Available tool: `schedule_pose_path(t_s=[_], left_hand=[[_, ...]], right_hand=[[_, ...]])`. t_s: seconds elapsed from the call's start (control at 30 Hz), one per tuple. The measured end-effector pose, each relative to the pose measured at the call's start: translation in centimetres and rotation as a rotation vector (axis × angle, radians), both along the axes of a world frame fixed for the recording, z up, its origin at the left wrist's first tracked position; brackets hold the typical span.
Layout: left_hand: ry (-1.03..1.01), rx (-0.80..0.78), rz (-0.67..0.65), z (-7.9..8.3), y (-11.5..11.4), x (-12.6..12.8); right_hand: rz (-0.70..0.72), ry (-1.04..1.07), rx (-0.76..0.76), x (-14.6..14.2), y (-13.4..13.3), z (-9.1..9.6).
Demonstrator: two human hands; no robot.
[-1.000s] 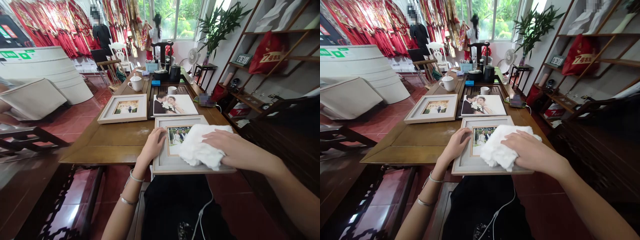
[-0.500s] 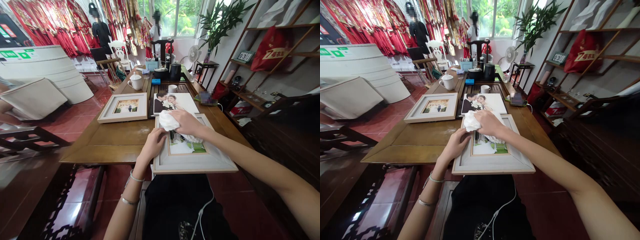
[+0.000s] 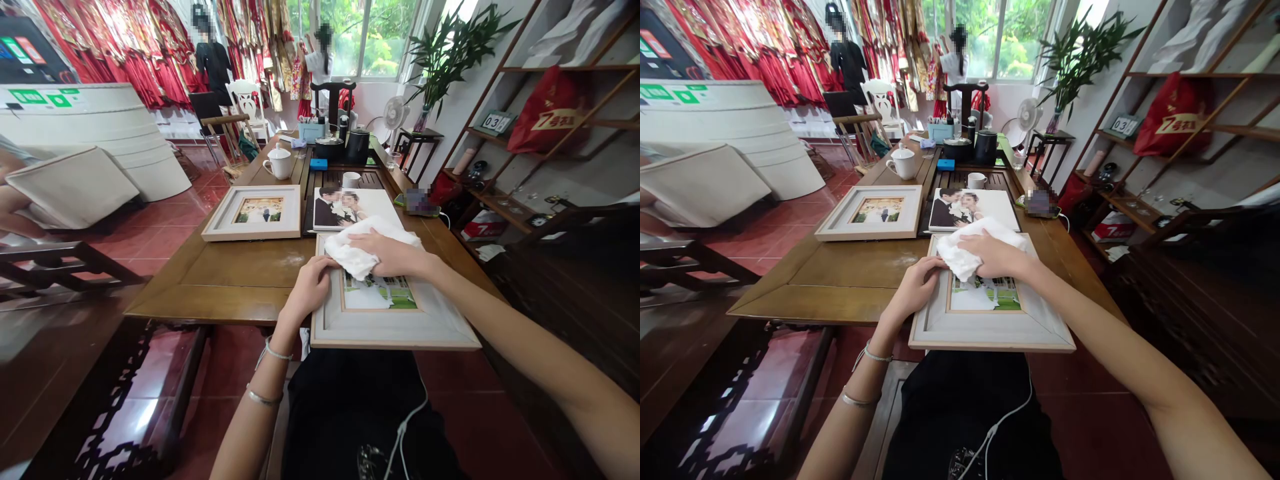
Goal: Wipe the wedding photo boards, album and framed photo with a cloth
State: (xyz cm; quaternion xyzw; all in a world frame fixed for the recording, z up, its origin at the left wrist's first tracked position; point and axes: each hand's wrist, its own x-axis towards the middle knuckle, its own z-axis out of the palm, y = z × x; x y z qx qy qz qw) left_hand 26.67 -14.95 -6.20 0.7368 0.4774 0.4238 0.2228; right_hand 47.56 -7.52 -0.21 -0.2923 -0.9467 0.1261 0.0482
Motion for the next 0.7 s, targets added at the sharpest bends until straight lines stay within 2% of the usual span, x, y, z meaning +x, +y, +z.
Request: schedule_pose_path(t_s=[0.1, 0.2, 0.37, 0.5, 0.57, 0.7], left_hand=[[-0.019, -0.019, 0.009, -0.2, 0.0, 0.0], [-0.014, -0.024, 0.027, -0.2, -0.1, 0.0], [-0.022, -0.024, 0.032, -0.2, -0.2, 0.0], [-0.029, -0.014, 0.023, -0.3, -0.1, -0.1], [-0.027, -0.013, 0.021, -0.3, -0.1, -0.1], [-0.014, -0.018, 0.013, -0.2, -0.1, -0.2]], right_hand=[[-0.015, 0.034, -0.041, 2.4, -0.8, -0.2], [-0.024, 0.059, -0.121, 4.2, -2.7, 0.3], [0.033, 0.051, -0.353, 6.2, -8.0, 3.2], [0.048, 0.058, -0.454, 7.5, -10.9, 5.0], [0.024, 0.049, -0.434, 7.7, -11.6, 5.0], [-0.043, 0.016, -0.217, 7.8, -11.4, 3.3]])
